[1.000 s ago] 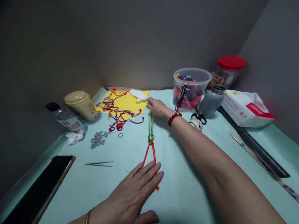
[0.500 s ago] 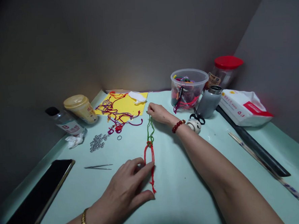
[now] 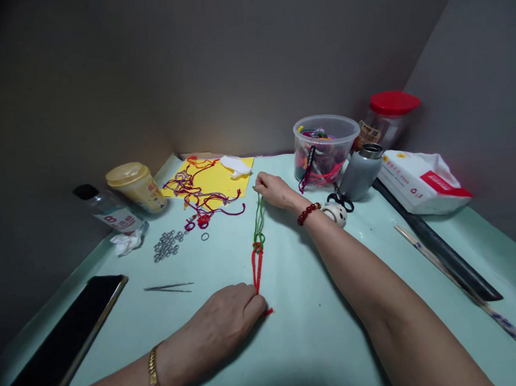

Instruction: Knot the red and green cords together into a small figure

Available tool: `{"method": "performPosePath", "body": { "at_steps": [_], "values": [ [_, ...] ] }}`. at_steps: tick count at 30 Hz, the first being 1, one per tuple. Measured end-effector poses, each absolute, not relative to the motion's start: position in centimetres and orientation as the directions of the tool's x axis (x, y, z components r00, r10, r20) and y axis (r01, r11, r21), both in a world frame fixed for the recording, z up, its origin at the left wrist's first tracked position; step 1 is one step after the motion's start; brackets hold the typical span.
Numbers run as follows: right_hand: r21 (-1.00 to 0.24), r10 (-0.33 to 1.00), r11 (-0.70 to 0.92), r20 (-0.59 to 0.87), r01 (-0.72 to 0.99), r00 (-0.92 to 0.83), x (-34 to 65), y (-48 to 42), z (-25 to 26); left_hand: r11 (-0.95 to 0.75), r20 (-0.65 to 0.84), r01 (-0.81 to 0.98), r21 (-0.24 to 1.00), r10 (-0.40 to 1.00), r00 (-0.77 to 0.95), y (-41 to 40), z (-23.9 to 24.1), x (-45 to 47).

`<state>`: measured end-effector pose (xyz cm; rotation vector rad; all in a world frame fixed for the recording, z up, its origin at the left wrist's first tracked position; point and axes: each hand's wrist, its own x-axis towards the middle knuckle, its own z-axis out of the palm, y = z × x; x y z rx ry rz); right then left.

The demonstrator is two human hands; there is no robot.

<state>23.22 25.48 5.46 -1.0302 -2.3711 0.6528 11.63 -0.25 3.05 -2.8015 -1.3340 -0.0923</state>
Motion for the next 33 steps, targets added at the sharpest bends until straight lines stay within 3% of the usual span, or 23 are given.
{"method": "performPosePath", "body": {
  "at_steps": [18,27,33],
  "values": [
    [-0.475,0.796,0.594,0.23,0.649,-0.56,21.2,27.6,4.7,-0.692,0.037,0.722,-0.016,0.721,0.692,-1.2,2.9,11.5],
    [-0.504,0.787,0.599,0.231,0.622,-0.572,20.9,26.8,4.6,-0.673,0.063,0.739,-0.009,0.738,0.672,-1.3,3.2,11.6],
    [-0.571,0.785,0.598,0.276,0.562,-0.554,21.9,25.4,7.1,-0.663,0.089,0.748,0.019,0.747,0.659,-1.1,3.7,11.6]
  ]
}}
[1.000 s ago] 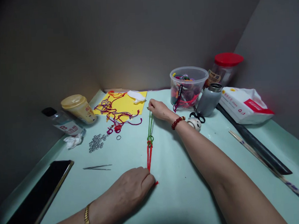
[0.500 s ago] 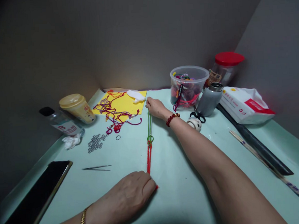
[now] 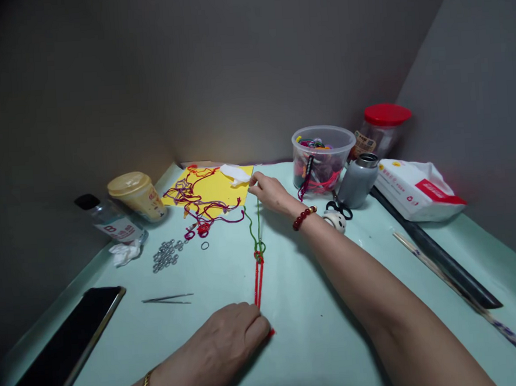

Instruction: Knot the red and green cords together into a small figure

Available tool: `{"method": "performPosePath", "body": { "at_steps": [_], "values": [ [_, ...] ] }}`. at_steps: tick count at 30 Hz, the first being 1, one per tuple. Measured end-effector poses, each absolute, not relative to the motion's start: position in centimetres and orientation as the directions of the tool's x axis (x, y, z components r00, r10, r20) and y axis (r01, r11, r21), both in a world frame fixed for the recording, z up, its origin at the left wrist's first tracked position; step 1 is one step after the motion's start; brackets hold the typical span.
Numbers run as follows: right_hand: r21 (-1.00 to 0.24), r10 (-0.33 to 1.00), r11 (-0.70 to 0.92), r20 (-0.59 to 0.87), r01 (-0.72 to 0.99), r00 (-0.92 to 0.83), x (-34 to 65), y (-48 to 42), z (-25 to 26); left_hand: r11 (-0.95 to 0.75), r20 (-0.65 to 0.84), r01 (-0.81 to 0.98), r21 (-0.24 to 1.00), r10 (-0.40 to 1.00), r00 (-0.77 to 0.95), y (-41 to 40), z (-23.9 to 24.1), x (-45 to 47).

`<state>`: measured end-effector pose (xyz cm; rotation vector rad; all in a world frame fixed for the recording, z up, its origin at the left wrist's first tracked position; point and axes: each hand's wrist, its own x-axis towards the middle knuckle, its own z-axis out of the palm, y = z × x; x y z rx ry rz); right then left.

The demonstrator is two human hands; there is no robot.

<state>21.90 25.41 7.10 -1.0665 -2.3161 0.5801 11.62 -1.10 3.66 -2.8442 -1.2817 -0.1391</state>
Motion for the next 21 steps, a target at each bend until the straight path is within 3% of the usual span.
{"method": "performPosePath", "body": {
  "at_steps": [5,8,10,13,16,18,21],
  "values": [
    [-0.698,0.765,0.602,0.367,0.387,-0.529,24.2,22.4,9.6,-0.658,0.103,0.753,0.026,0.751,0.653,-1.1,3.3,11.4],
    [-0.71,0.797,0.576,0.377,0.404,-0.472,26.5,20.7,9.9,-0.65,0.101,0.759,0.034,0.758,0.644,-1.1,3.2,11.2],
    [-0.664,0.828,0.553,0.369,0.503,-0.422,28.2,20.0,9.4,-0.646,0.082,0.762,0.043,0.762,0.642,-1.1,3.4,11.2],
    [-0.464,0.821,0.564,0.401,0.683,-0.406,30.1,19.7,8.2,-0.644,0.036,0.757,0.105,0.764,0.645,-1.1,4.3,11.3],
    [-0.35,0.765,0.626,0.447,0.697,-0.463,30.5,18.6,7.0,-0.625,-0.018,0.744,0.238,0.763,0.647,-0.8,5.7,11.2],
    [-0.436,0.758,0.651,0.419,0.622,-0.499,30.0,17.0,6.5,-0.567,-0.034,0.76,0.316,0.794,0.607,-0.2,6.7,11.0],
    [-0.6,0.794,0.579,0.26,0.552,-0.55,29.0,13.7,6.0,-0.399,-0.016,0.845,0.356,0.901,0.433,1.3,7.6,10.7]
  ]
}}
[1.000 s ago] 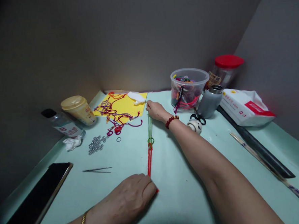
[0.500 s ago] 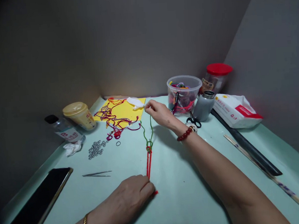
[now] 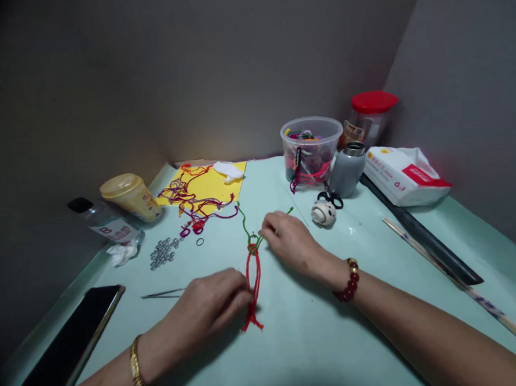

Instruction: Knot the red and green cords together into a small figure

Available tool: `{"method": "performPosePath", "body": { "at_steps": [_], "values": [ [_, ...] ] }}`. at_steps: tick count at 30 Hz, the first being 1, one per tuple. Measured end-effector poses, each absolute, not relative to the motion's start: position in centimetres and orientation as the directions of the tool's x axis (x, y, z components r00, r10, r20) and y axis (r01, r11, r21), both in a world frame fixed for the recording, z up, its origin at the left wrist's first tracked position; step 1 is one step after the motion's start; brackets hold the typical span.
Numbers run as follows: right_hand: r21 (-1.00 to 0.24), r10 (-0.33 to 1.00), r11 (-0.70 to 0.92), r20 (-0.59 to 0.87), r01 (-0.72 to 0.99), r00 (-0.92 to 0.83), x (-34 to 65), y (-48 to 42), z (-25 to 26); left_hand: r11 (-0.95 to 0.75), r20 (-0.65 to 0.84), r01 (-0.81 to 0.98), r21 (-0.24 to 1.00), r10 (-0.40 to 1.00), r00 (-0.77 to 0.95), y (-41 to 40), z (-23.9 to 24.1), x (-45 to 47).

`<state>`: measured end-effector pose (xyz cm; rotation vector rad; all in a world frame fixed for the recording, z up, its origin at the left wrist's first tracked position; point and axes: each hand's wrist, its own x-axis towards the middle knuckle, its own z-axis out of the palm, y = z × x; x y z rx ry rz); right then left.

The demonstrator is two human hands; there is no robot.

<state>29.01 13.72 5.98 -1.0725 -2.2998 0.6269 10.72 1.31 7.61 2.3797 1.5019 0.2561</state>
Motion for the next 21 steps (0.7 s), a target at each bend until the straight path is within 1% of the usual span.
{"method": "performPosePath", "body": {
  "at_steps": [2,4,6,8,10,12,21],
  "values": [
    [-0.627,0.822,0.503,0.135,0.595,-0.553,28.5,11.8,5.6,-0.286,-0.004,0.901,0.326,0.953,0.303,2.4,7.7,10.7],
    [-0.596,0.842,0.463,0.064,0.656,-0.536,28.1,10.6,5.2,-0.211,-0.001,0.94,0.269,0.976,0.219,3.3,7.4,10.8],
    [-0.535,0.851,0.461,0.043,0.707,-0.523,27.8,10.0,4.6,-0.184,-0.004,0.959,0.216,0.982,0.189,3.8,6.9,11.0],
    [-0.471,0.848,0.483,0.042,0.738,-0.528,27.7,10.0,4.2,-0.178,-0.01,0.965,0.195,0.983,0.183,4.1,6.4,11.2],
    [-0.431,0.835,0.512,0.046,0.743,-0.548,27.7,10.1,4.0,-0.171,-0.026,0.962,0.215,0.983,0.181,4.1,6.1,11.1],
    [-0.427,0.823,0.527,0.041,0.735,-0.566,27.8,10.3,4.0,-0.158,-0.043,0.955,0.252,0.984,0.174,4.1,6.0,10.9],
    [-0.534,0.787,0.511,-0.024,0.674,-0.616,28.6,11.3,5.3,-0.127,-0.057,0.937,0.324,0.987,0.154,4.2,6.2,10.3]
  ]
}}
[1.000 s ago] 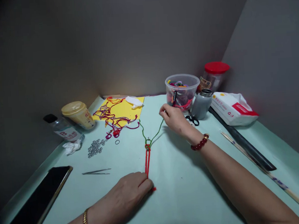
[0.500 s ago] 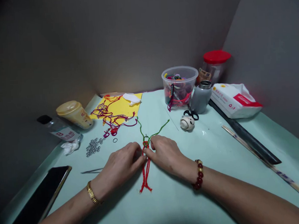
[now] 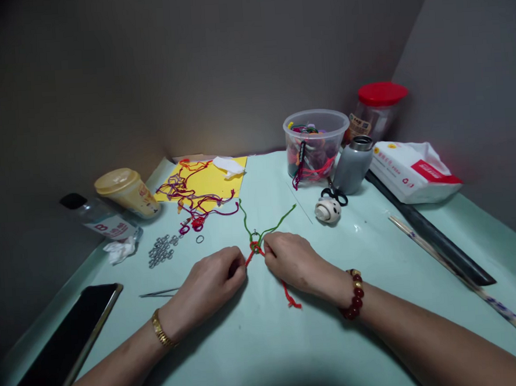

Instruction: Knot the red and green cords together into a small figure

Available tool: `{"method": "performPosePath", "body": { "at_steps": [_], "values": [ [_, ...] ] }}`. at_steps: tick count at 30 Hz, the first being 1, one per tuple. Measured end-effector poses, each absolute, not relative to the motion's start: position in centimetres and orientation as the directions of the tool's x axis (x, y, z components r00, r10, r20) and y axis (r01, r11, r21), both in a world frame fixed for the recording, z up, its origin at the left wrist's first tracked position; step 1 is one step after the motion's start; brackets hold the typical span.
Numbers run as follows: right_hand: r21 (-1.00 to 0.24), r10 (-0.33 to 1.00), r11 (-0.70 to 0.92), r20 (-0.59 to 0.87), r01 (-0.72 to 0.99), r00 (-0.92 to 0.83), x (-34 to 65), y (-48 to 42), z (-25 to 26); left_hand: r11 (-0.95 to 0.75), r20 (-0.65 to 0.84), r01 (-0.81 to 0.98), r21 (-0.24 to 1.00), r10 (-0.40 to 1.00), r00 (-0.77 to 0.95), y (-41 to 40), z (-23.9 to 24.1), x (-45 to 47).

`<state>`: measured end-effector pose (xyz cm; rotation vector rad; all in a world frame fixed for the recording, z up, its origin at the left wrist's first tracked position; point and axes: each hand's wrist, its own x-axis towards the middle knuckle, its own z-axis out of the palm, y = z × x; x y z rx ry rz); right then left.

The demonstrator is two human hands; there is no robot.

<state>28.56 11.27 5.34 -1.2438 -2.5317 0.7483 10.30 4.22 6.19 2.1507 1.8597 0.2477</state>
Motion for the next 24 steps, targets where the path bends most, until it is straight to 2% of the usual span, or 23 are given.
{"method": "performPosePath", "body": {
  "at_steps": [6,15,20,24],
  "values": [
    [-0.647,0.767,0.449,-0.076,0.617,-0.637,29.0,12.2,5.7,-0.119,-0.041,0.915,0.386,0.988,0.146,4.3,6.1,10.0],
    [-0.7,0.767,0.405,-0.091,0.588,-0.636,29.3,12.5,5.6,-0.053,-0.057,0.891,0.451,0.995,0.087,4.4,6.7,9.7],
    [-0.73,0.758,0.39,-0.091,0.561,-0.646,29.3,12.3,5.5,-0.056,-0.055,0.887,0.459,0.994,0.092,4.4,6.6,9.6],
    [-0.744,0.769,0.361,-0.104,0.562,-0.631,29.1,11.9,5.8,-0.133,0.041,0.905,0.404,0.991,0.127,4.2,6.0,9.8]
  ]
}}
